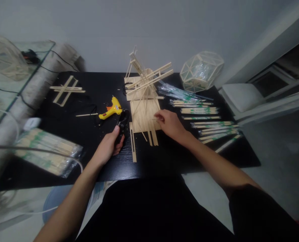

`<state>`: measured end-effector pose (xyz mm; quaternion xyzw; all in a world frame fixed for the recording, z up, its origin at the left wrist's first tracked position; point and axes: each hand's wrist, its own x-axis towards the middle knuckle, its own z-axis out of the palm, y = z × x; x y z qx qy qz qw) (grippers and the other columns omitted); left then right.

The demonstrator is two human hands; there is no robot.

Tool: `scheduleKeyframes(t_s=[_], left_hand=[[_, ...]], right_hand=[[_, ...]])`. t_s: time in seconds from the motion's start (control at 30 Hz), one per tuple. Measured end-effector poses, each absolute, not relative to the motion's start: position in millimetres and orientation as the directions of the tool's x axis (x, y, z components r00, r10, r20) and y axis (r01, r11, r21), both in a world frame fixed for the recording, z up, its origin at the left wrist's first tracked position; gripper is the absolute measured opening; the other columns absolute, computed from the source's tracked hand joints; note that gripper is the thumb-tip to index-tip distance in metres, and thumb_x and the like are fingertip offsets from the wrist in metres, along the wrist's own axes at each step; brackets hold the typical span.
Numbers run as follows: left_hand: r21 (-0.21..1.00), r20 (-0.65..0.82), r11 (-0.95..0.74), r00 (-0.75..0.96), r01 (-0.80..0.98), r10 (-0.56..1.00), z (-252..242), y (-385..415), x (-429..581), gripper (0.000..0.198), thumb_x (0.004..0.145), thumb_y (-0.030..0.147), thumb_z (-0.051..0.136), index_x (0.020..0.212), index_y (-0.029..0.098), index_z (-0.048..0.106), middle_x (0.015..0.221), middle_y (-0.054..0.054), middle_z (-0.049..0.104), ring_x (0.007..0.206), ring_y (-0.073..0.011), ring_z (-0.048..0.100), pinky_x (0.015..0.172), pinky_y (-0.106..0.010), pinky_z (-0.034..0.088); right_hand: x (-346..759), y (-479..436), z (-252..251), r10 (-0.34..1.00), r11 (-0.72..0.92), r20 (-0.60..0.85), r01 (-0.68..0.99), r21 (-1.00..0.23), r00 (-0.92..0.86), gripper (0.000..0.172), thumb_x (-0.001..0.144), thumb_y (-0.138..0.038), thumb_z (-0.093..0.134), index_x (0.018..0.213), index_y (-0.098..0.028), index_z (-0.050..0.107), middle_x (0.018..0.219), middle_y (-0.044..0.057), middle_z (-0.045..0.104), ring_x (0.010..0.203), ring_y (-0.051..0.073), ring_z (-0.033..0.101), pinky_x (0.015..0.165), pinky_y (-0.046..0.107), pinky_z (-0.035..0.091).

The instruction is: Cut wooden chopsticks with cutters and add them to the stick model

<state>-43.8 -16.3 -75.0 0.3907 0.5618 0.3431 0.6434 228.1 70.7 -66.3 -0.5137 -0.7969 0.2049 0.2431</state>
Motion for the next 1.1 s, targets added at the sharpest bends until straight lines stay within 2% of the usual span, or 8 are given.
scheduleKeyframes(t_s=[0.17, 0.43, 0.5, 0.6, 0.7, 0.77, 0.87, 1.1], left_hand=[[0.892, -0.448, 0.453, 0.133, -0.005, 0.884, -78.0, -16.5, -45.2, 0.067, 0.089, 0.083, 0.044, 0.067, 0.019, 0.050, 0.051, 0.006, 0.034, 0.039, -0.0067, 0.027, 0.037, -0.018, 0.022], [0.888, -0.456, 0.459, 0.121, -0.001, 0.882, -77.8, -17.5, -44.3, 0.068, 0.086, 0.085, 0.045, 0.068, 0.020, 0.050, 0.051, 0.007, 0.034, 0.039, -0.0068, 0.028, 0.038, -0.018, 0.022], [0.894, -0.445, 0.449, 0.127, 0.000, 0.886, -77.5, -17.6, -44.2, 0.068, 0.088, 0.084, 0.044, 0.068, 0.020, 0.050, 0.051, 0.007, 0.034, 0.039, -0.0071, 0.028, 0.037, -0.019, 0.022], [0.898, -0.436, 0.439, 0.133, 0.007, 0.890, -76.7, -17.9, -44.0, 0.067, 0.089, 0.083, 0.043, 0.068, 0.020, 0.050, 0.050, 0.007, 0.034, 0.038, -0.0077, 0.029, 0.038, -0.019, 0.023], [0.898, -0.437, 0.439, 0.125, 0.009, 0.891, -76.4, -18.4, -43.9, 0.066, 0.089, 0.083, 0.043, 0.068, 0.020, 0.050, 0.050, 0.006, 0.034, 0.038, -0.0078, 0.029, 0.038, -0.019, 0.023], [0.900, -0.434, 0.437, 0.123, 0.006, 0.892, -77.0, -18.7, -44.0, 0.066, 0.089, 0.083, 0.043, 0.069, 0.020, 0.050, 0.050, 0.006, 0.035, 0.038, -0.0079, 0.030, 0.038, -0.019, 0.023], [0.900, -0.432, 0.436, 0.131, 0.003, 0.892, -78.2, -19.2, -44.5, 0.066, 0.089, 0.082, 0.043, 0.069, 0.020, 0.050, 0.050, 0.006, 0.035, 0.039, -0.0078, 0.030, 0.038, -0.019, 0.023], [0.896, -0.443, 0.444, 0.129, 0.023, 0.887, -74.6, -19.9, -44.0, 0.068, 0.089, 0.083, 0.043, 0.068, 0.019, 0.050, 0.052, 0.006, 0.035, 0.040, -0.0071, 0.031, 0.039, -0.018, 0.022]], right_hand=[[222.6, 80.7, -76.9, 0.856, 0.514, 0.158, 0.781, -0.354, -0.492, 0.029, 0.092, 0.000, 0.047, 0.104, -0.014, 0.069, 0.105, 0.013, 0.073, 0.097, 0.026, 0.060, 0.088, 0.038, 0.045], [218.0, 78.7, -70.5, 0.850, 0.526, 0.062, 0.843, -0.114, -0.523, 0.033, 0.098, -0.003, 0.036, 0.113, -0.011, 0.065, 0.109, 0.019, 0.066, 0.096, 0.030, 0.053, 0.082, 0.040, 0.039], [217.9, 75.6, -67.1, 0.862, 0.507, 0.094, 0.851, -0.137, -0.498, 0.037, 0.097, -0.003, 0.034, 0.118, -0.009, 0.063, 0.112, 0.021, 0.063, 0.098, 0.031, 0.053, 0.084, 0.042, 0.041], [218.8, 70.1, -60.6, 0.865, 0.502, 0.155, 0.816, -0.288, -0.477, 0.037, 0.096, -0.003, 0.035, 0.119, -0.009, 0.062, 0.113, 0.020, 0.062, 0.103, 0.030, 0.055, 0.090, 0.041, 0.044], [223.3, 65.5, -51.1, 0.865, 0.489, 0.162, 0.727, -0.483, -0.474, 0.026, 0.099, -0.010, 0.039, 0.106, -0.014, 0.064, 0.108, 0.016, 0.065, 0.102, 0.026, 0.060, 0.093, 0.038, 0.046], [230.2, 64.7, -45.0, 0.882, 0.452, 0.162, 0.696, -0.558, -0.443, 0.021, 0.100, -0.016, 0.043, 0.098, -0.017, 0.063, 0.104, 0.012, 0.068, 0.099, 0.025, 0.063, 0.091, 0.037, 0.048], [247.5, 68.3, -40.0, 0.934, 0.343, 0.126, 0.741, -0.577, -0.334, 0.012, 0.097, -0.020, 0.052, 0.090, -0.020, 0.062, 0.094, 0.009, 0.072, 0.091, 0.024, 0.067, 0.086, 0.037, 0.049], [289.6, 82.7, -45.5, 0.986, 0.008, -0.133, 0.825, -0.565, -0.100, 0.009, 0.091, -0.019, 0.063, 0.082, -0.019, 0.066, 0.072, 0.005, 0.074, 0.067, 0.021, 0.071, 0.072, 0.033, 0.053]])
